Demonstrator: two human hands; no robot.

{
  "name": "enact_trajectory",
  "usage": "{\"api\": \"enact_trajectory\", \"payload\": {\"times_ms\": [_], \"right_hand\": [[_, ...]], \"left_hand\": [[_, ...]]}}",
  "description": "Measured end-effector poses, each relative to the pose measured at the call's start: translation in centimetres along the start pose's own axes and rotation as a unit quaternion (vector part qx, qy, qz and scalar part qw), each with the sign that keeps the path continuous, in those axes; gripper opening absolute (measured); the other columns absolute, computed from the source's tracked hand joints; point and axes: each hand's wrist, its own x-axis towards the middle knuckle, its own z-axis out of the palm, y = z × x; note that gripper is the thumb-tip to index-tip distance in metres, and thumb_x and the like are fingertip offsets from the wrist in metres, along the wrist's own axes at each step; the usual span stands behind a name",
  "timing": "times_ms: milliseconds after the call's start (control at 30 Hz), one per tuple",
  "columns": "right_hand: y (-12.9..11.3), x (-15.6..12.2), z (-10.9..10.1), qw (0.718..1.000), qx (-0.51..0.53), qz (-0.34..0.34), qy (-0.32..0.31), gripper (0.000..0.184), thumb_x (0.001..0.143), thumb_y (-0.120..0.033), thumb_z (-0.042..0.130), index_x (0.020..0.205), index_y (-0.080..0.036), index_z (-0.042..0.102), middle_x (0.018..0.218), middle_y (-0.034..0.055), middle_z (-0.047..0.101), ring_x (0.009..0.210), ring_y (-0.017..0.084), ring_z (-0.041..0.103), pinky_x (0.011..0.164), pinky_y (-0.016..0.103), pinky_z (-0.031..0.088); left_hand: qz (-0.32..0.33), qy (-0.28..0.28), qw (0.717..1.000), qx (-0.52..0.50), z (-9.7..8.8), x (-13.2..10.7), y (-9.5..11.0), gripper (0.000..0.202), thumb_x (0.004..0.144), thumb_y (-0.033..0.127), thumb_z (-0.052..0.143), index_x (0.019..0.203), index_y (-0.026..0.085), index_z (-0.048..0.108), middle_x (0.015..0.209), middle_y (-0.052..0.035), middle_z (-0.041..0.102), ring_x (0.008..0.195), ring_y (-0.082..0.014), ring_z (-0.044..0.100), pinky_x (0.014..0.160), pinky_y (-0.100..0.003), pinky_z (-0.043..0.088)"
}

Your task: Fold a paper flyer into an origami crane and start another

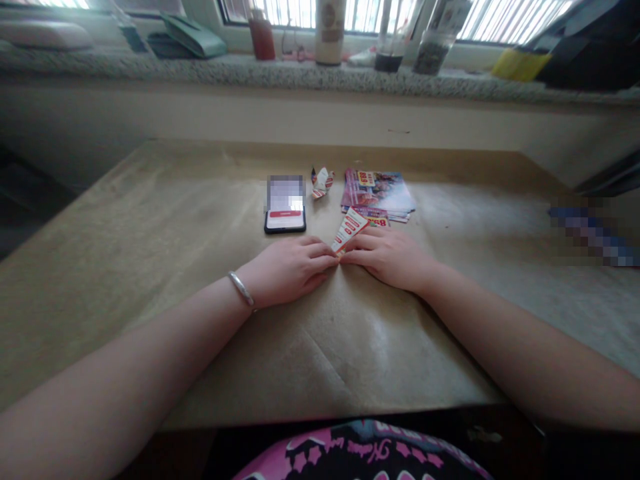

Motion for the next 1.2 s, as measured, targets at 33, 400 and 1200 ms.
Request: {"api": "enact_trajectory", "payload": {"times_ms": [33, 400, 1200], "right_hand": [[0.0, 0.0, -0.1, 1.0, -0.003, 0.0, -0.002, 0.028, 0.096, -0.026, 0.044, 0.114, -0.028, 0.066, 0.11, 0.0064, 0.067, 0.098, 0.021, 0.056, 0.081, 0.033, 0.041], [0.6, -0.6, -0.5, 1.0, -0.009, 0.0, -0.001, 0.03, 0.093, -0.02, 0.045, 0.111, -0.027, 0.068, 0.112, 0.0061, 0.066, 0.099, 0.022, 0.056, 0.084, 0.034, 0.041], [1.8, -2.5, -1.0, 0.999, -0.052, 0.003, 0.0, 0.035, 0.086, -0.01, 0.05, 0.11, -0.027, 0.068, 0.116, 0.0044, 0.066, 0.103, 0.022, 0.055, 0.084, 0.034, 0.041]], "left_hand": [[0.001, 0.001, 1.0, 0.001, 0.0, 0.0, 0.0, 0.028, 0.093, 0.024, 0.047, 0.114, 0.016, 0.064, 0.113, -0.0094, 0.066, 0.102, -0.0212, 0.06, 0.089, -0.035, 0.052], [0.003, -0.002, 1.0, 0.01, -0.1, -0.1, 0.0, 0.027, 0.091, 0.023, 0.049, 0.114, 0.017, 0.064, 0.112, -0.0084, 0.066, 0.101, -0.0208, 0.06, 0.089, -0.033, 0.051], [0.019, -0.008, 1.0, -0.012, 0.0, -0.5, -0.4, 0.031, 0.091, 0.019, 0.048, 0.118, 0.017, 0.061, 0.12, -0.0082, 0.064, 0.109, -0.0225, 0.058, 0.093, -0.036, 0.051]]}}
